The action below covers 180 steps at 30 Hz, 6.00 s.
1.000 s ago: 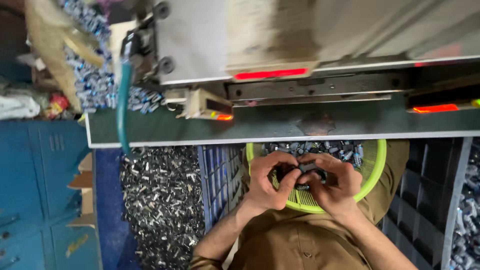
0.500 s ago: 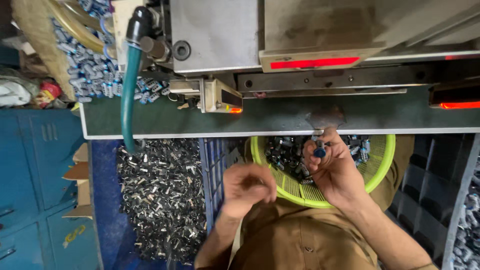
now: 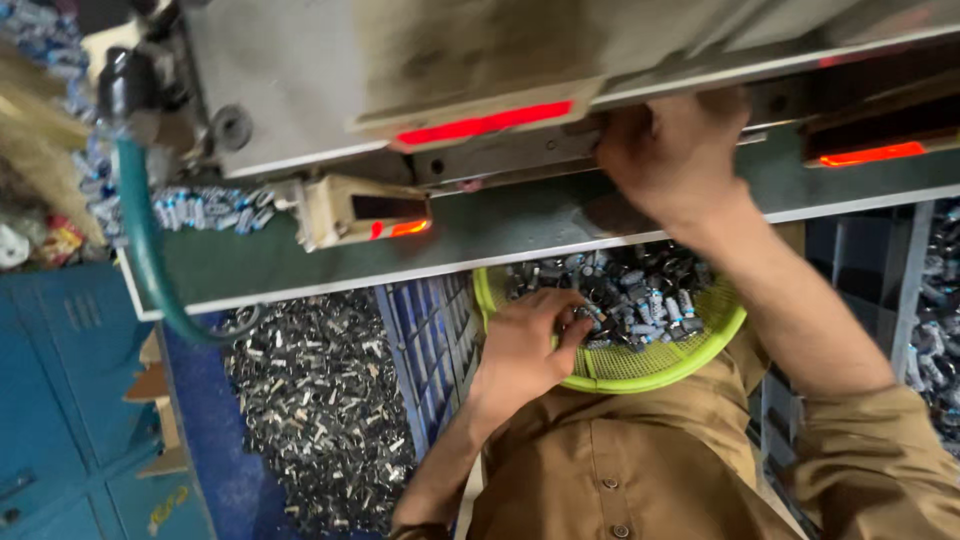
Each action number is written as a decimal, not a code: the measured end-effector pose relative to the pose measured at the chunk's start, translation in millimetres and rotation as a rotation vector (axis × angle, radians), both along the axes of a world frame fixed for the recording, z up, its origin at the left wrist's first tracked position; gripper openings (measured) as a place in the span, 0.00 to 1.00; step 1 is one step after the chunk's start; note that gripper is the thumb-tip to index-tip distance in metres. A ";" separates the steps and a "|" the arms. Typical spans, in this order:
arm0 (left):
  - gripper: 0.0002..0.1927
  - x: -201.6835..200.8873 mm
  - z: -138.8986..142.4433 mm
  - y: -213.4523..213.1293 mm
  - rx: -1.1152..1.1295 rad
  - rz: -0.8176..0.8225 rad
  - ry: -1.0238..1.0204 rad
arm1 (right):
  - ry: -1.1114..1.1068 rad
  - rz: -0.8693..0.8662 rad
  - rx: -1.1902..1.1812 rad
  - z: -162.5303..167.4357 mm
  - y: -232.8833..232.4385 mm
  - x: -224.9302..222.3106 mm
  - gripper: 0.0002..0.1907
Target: The person repeatedly picks small cylindrical components from a green basket, inserts them into a machine slot, and retrieves the assembled keychains. The finished keychains are placed into a large blue bin. The process is continuous and repetitive throughout the clip.
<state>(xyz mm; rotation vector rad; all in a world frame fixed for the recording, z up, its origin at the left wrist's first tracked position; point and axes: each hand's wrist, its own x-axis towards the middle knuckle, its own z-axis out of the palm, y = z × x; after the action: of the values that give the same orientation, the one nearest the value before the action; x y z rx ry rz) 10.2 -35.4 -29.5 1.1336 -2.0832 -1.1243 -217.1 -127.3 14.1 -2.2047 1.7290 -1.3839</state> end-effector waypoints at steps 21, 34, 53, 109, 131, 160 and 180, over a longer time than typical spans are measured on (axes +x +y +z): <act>0.14 -75.1 -53.7 -16.2 -0.435 -0.693 -0.268 | 0.326 0.142 -0.007 11.2 -5.2 -6.5 0.29; 0.06 -9.8 33.8 -2.8 0.194 -0.013 0.294 | -0.916 0.089 0.408 -42.4 155.4 37.5 0.13; 0.10 56.7 26.4 8.5 0.056 -0.226 0.674 | -1.805 0.254 0.538 -59.3 138.3 40.2 0.10; 0.07 -29.6 15.2 2.1 0.123 0.040 0.317 | -0.688 0.037 0.281 -61.1 164.0 36.3 0.16; 0.26 11.1 -28.4 20.3 0.539 0.077 0.896 | 0.402 0.000 0.127 48.9 28.1 -4.3 0.15; 0.07 57.9 3.1 1.3 0.095 -0.121 0.552 | -1.981 0.365 0.544 -80.4 143.3 32.8 0.16; 0.14 -78.4 -54.1 -6.2 -0.390 -0.414 -0.324 | 0.076 0.079 0.113 32.3 -7.0 -5.0 0.19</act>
<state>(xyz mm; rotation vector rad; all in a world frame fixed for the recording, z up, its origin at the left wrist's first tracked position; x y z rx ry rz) -68.2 -41.6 -83.6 0.7510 -2.7285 -0.6759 -222.1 -134.3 46.4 -2.2656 1.6774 -1.1714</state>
